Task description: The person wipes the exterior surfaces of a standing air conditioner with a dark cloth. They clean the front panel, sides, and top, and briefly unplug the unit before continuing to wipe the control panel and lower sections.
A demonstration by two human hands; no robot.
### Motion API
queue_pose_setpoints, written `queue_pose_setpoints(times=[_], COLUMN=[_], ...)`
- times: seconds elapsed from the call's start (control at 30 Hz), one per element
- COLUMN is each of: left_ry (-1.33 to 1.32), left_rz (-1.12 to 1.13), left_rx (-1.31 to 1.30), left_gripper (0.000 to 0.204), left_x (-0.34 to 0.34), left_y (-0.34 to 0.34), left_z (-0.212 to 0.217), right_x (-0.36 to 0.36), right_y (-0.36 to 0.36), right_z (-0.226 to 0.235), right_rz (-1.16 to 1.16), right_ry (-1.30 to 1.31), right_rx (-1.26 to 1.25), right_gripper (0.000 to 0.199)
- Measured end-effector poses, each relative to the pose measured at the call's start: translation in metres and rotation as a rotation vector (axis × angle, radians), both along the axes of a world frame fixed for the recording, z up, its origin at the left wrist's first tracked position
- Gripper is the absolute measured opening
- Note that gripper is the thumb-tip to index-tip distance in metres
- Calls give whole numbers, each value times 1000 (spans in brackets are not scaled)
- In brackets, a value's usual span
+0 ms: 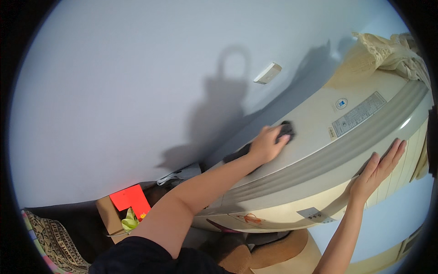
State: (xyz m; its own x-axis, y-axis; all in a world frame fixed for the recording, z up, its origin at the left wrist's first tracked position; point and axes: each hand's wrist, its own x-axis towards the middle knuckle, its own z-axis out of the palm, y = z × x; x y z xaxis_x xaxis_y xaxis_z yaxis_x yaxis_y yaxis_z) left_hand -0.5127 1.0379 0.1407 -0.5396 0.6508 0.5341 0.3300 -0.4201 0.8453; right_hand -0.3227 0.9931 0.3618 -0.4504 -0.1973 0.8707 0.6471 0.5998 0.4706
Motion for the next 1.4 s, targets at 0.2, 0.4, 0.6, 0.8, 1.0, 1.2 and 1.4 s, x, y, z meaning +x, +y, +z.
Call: queue_pose_setpoints(times=[0.2, 0.4, 0.6, 0.8, 1.0, 1.2, 1.4], left_ry=[56, -36, -54, -49, -63, -27, 92], left_rz=[-25, -62, -67, -41, -24, -37, -49], left_rx=[221, -122, -200, -126, -95, -1, 172], left_gripper=[40, 45, 51, 52, 50, 45, 45], left_x=[-20, -4, -8, -7, -5, -25, -37], left_y=[-7, -21, -31, -27, -19, 16, 25], left_z=[53, -63, -76, -81, -80, -9, 46], right_x=[-10, -1, -5, -3, -1, -5, -5], right_y=[-2, 1, 0, 3, 2, 1, 0], right_z=[0, -7, -4, -6, -6, -7, -6], right_rz=[46, -1, 30, 82, 70, 69, 69], right_ry=[-6, 35, 38, 38, 34, 43, 34], right_rx=[-35, -66, -95, -144, -144, -148, -122], right_gripper=[56, 57, 59, 56, 56, 60, 60])
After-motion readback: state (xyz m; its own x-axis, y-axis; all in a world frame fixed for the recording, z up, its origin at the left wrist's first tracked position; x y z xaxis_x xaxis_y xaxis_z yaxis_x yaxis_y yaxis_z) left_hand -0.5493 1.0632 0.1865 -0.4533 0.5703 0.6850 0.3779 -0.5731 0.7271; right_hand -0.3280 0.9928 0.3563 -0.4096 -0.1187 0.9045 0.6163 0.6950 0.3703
